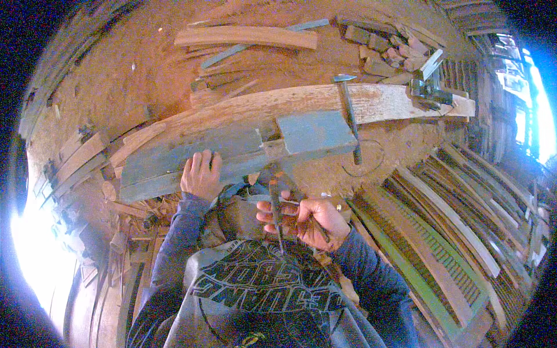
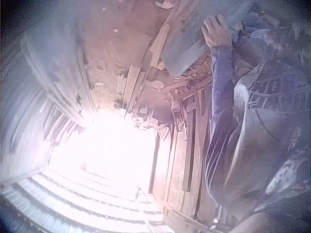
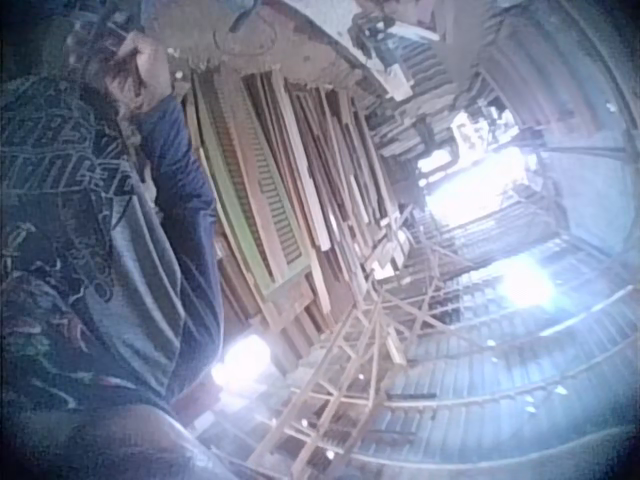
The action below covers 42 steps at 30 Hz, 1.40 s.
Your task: The person uses a hammer to pry and remove nails from a long, painted wooden plank resting on a workbench. The person repeatedly strikes the nail heads and uses the claw to extract them, then sets the plank aside.
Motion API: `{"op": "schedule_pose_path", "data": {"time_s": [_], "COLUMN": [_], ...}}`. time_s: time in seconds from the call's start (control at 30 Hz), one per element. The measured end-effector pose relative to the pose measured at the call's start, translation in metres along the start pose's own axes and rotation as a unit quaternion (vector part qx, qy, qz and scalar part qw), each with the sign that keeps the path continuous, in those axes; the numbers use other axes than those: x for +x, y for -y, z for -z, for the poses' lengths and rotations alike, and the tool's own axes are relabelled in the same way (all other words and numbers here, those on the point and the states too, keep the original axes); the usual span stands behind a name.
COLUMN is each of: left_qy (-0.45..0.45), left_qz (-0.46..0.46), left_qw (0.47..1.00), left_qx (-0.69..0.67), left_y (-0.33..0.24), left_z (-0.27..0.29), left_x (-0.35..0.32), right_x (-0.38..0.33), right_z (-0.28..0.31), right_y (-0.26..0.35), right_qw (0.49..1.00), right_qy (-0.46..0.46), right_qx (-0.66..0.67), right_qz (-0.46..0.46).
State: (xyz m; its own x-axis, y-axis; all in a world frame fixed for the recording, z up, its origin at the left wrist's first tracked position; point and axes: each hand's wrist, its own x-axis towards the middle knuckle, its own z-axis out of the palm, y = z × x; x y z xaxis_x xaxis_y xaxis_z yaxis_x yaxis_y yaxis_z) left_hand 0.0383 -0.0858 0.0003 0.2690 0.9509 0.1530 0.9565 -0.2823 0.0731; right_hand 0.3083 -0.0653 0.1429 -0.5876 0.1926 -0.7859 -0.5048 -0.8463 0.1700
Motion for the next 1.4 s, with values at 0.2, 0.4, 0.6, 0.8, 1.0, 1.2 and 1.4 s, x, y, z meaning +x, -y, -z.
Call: {"op": "schedule_pose_path", "data": {"time_s": [0.2, 0.4, 0.6, 0.8, 1.0, 1.2, 1.4], "left_qy": [0.014, 0.027, 0.011, 0.024, 0.037, 0.044, 0.042], "left_qz": [-0.001, -0.001, -0.005, 0.005, 0.005, 0.011, 0.014], "left_qw": [1.0, 1.0, 1.0, 0.999, 0.999, 0.999, 0.999], "left_qx": [0.004, 0.006, 0.025, 0.025, 0.026, 0.024, 0.021], "left_y": [0.004, 0.007, 0.006, 0.004, 0.003, 0.001, 0.001], "left_z": [-0.002, -0.005, -0.006, -0.008, -0.01, -0.011, -0.009], "left_x": [0.001, 0.0, -0.004, -0.003, -0.004, -0.005, -0.006], "right_x": [0.005, 0.013, 0.018, 0.02, 0.023, 0.025, 0.027], "right_z": [-0.006, -0.01, -0.016, -0.013, -0.005, 0.002, -0.006], "right_y": [0.019, 0.032, 0.046, 0.051, 0.046, 0.028, 0.033], "right_qw": [0.995, 0.991, 0.996, 0.996, 0.988, 0.982, 0.996], "right_qy": [0.002, 0.035, 0.047, 0.0, 0.008, 0.005, 0.003], "right_qx": [0.098, 0.127, 0.064, 0.075, 0.146, 0.187, 0.09], "right_qz": [0.014, -0.012, -0.027, -0.047, -0.045, -0.012, -0.023]}}
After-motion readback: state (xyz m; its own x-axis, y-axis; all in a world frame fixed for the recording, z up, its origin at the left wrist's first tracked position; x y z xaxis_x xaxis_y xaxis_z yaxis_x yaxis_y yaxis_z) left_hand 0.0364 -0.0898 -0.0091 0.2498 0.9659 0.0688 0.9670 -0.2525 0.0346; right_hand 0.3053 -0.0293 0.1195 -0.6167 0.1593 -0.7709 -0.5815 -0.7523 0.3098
